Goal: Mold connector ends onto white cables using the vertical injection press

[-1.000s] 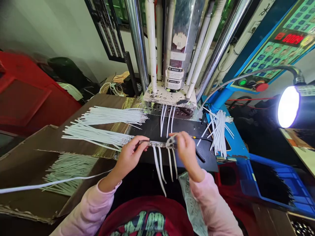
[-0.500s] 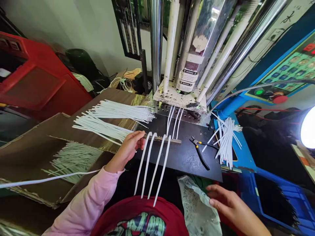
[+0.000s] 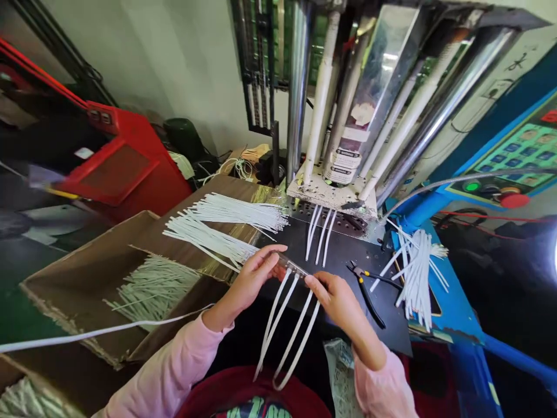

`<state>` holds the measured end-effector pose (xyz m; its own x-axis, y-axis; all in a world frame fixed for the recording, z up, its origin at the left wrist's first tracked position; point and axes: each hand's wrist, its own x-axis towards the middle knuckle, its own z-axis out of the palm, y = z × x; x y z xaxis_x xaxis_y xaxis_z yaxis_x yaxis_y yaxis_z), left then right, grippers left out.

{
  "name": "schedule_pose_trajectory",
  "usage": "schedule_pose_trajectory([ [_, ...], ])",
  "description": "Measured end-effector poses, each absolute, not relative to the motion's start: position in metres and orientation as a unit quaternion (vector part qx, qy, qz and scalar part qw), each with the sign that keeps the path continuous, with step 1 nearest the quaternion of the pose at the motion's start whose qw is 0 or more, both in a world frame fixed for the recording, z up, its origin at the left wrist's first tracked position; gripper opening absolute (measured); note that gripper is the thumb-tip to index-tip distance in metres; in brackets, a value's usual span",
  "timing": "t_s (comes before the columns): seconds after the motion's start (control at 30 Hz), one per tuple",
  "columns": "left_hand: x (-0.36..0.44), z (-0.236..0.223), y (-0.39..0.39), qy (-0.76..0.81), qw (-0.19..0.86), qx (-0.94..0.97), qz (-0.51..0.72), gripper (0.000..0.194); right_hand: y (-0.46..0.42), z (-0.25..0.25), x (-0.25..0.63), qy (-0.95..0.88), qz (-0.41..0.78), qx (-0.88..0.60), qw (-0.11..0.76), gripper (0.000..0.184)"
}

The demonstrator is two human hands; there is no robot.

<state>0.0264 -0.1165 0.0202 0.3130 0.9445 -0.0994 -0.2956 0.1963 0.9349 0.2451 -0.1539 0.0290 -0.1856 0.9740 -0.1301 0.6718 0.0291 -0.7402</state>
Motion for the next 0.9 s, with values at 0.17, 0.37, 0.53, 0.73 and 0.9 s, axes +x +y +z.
schedule_pose_trajectory([
  [0.17,0.031,0.013,-0.142,0.376,0.733,0.457,0.336,0.051,-0.162,0.009,0.234,-0.643,0.222,-0.706,0.196,0.058],
  [0.37,0.037,0.014,-0.171,0.393,0.736,0.485,0.264,0.047,-0.166,0.007,0.24,-0.636,0.11,-0.745,0.17,0.06],
  [0.53,0.033,0.026,-0.18,0.351,0.693,0.552,0.303,0.048,-0.167,0.01,0.252,-0.586,0.026,-0.797,0.143,0.061],
  [0.73,0.063,0.016,-0.163,0.307,0.718,0.563,0.27,0.044,-0.171,0.019,0.234,-0.628,0.071,-0.742,0.224,0.062],
  [0.9,0.072,0.036,-0.171,0.25,0.779,0.497,0.289,0.049,-0.155,0.011,0.256,-0.55,0.103,-0.793,0.242,0.063],
])
